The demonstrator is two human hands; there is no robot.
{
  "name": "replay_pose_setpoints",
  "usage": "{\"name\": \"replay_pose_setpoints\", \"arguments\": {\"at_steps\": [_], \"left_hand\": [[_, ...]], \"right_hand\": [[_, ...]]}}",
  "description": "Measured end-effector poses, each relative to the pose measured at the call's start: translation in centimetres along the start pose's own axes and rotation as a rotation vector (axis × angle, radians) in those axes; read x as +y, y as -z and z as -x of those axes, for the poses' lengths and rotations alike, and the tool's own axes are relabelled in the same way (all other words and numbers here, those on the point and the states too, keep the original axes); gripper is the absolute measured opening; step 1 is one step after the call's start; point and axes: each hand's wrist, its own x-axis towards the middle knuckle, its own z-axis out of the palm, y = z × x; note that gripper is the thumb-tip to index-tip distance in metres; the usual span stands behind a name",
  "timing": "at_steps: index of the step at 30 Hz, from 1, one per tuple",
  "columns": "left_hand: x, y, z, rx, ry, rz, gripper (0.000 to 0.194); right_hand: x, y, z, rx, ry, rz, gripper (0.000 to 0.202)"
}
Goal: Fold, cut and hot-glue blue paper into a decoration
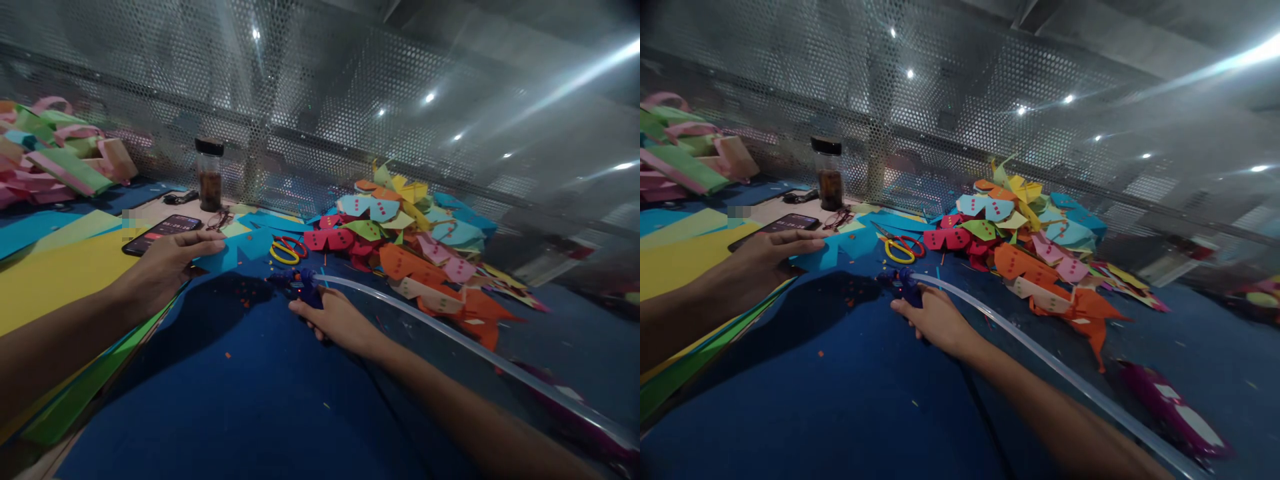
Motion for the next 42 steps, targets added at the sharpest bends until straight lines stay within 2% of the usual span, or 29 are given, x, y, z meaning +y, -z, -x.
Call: {"name": "replay_pose_setpoints", "arguments": {"at_steps": [13,21,25,31,34,42], "left_hand": [[-0.3,0.2,-0.2,-0.013,0.004,0.000,0.048],[-0.2,0.1,-0.4,0.010,0.004,0.018,0.042],[0.2,-0.3,0.1,0.037,0.039,0.053,0.042],[0.4,-0.6,0.6,-0.007,0.025,0.039,0.039],[0.3,-0.6,0.5,-0.027,0.064,0.028,0.043],[-0.1,-1.1,0.8,-0.073,0.160,0.009,0.043]], "right_hand": [[0.0,0.0,-0.2,-0.010,-0.017,0.000,0.031],[0.8,-0.2,0.1,0.017,0.003,-0.116,0.030],[1.0,0.0,1.3,0.050,0.028,-0.159,0.030],[1.2,0.5,3.8,0.088,0.090,-0.249,0.038],[1.5,0.5,4.7,0.109,0.089,-0.297,0.040],[2.5,-0.1,5.8,0.166,0.088,-0.235,0.046]]}}
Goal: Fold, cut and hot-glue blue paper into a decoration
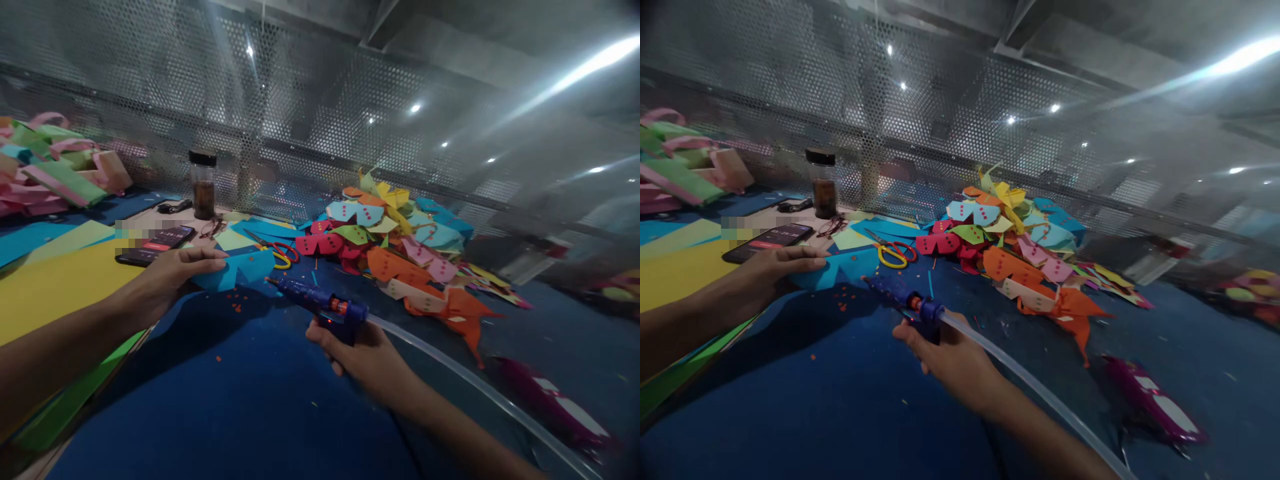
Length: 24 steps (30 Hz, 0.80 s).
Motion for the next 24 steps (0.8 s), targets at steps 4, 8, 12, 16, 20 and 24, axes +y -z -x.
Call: {"name": "replay_pose_setpoints", "arguments": {"at_steps": [4,8,12,16,20,24], "left_hand": [[0.2,-0.3,0.5,-0.029,-0.002,-0.015,0.040],[0.3,-0.6,0.9,-0.063,0.003,-0.019,0.037],[0.2,-0.7,0.9,-0.076,-0.007,-0.027,0.036],[0.0,-0.5,0.8,-0.071,-0.005,-0.056,0.035],[-0.2,-0.3,0.7,-0.092,-0.012,-0.075,0.034],[-0.2,-0.3,0.7,-0.104,-0.013,-0.072,0.033]], "right_hand": [[-0.7,0.1,0.6,0.010,0.006,-0.022,0.045],[-1.5,0.3,1.0,-0.025,0.051,-0.016,0.040],[-1.6,0.3,1.0,-0.020,0.132,0.049,0.038],[-1.4,0.1,0.9,0.010,0.168,0.119,0.035],[-1.2,0.1,0.9,0.016,0.191,0.160,0.033],[-1.2,0.1,0.8,0.027,0.209,0.164,0.031]]}}
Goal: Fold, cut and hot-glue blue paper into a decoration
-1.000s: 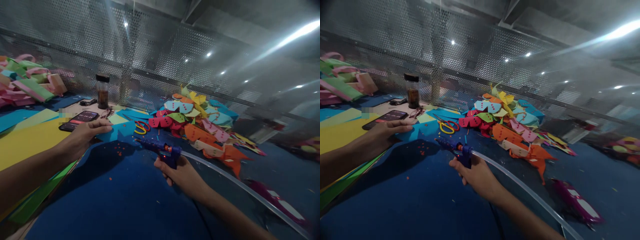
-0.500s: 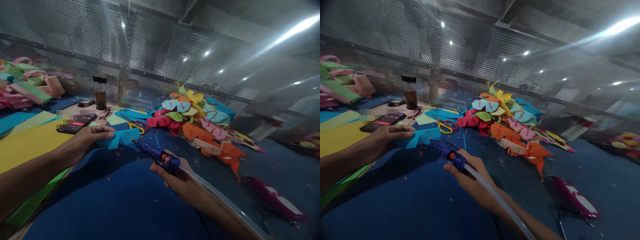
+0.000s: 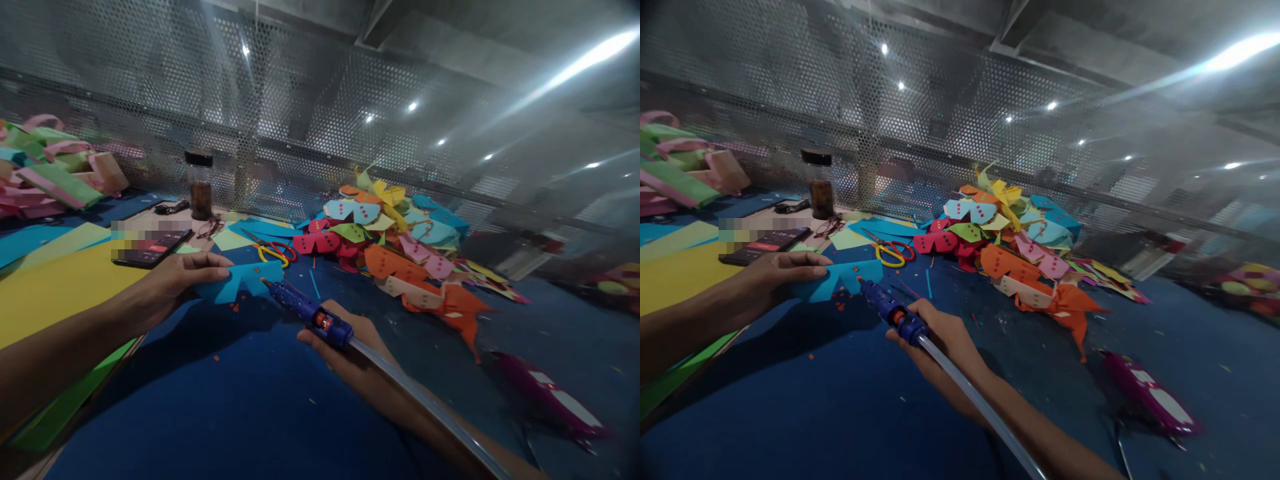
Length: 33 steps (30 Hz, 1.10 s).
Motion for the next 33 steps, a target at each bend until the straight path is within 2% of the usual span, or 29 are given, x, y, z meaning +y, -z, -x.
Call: {"name": "replay_pose_setpoints", "arguments": {"at_steps": [25,33], "left_hand": [[0.31,-0.28,0.10,-0.024,0.016,0.023,0.033],[0.38,-0.43,0.23,-0.012,0.012,0.059,0.033]], "right_hand": [[-0.75,0.04,-0.09,-0.007,-0.052,-0.008,0.029],[-0.05,-0.19,-0.13,0.012,0.002,-0.006,0.029]]}}
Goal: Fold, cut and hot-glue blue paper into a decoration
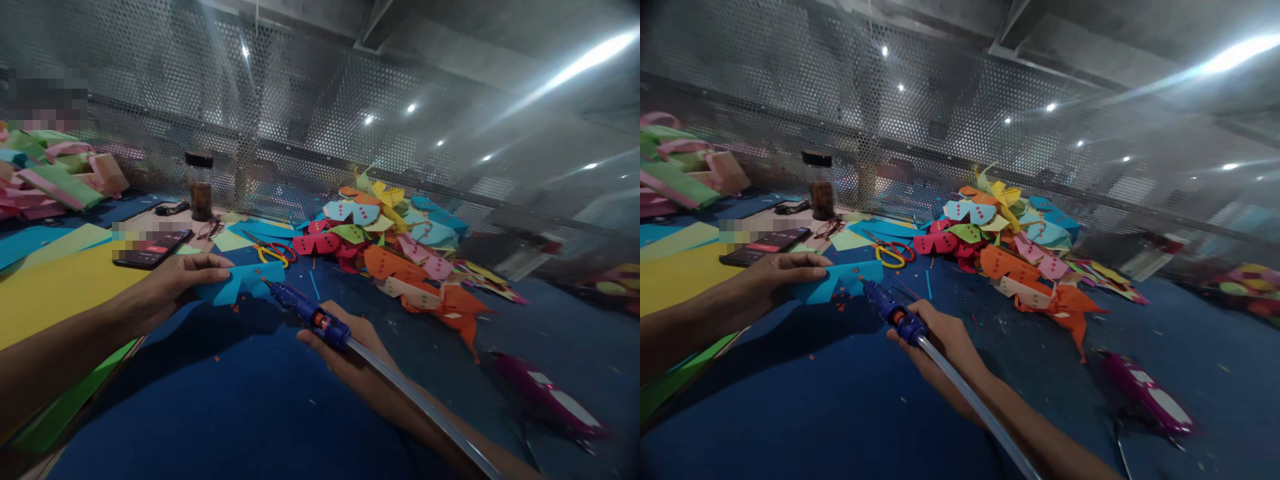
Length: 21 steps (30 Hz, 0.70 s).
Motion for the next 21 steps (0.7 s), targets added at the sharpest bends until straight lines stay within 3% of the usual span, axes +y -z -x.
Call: {"name": "replay_pose_setpoints", "arguments": {"at_steps": [21], "left_hand": [[0.18,0.09,-0.14,0.020,-0.013,0.000,0.032]], "right_hand": [[-0.17,0.05,0.18,0.021,-0.017,0.005,0.029]]}}
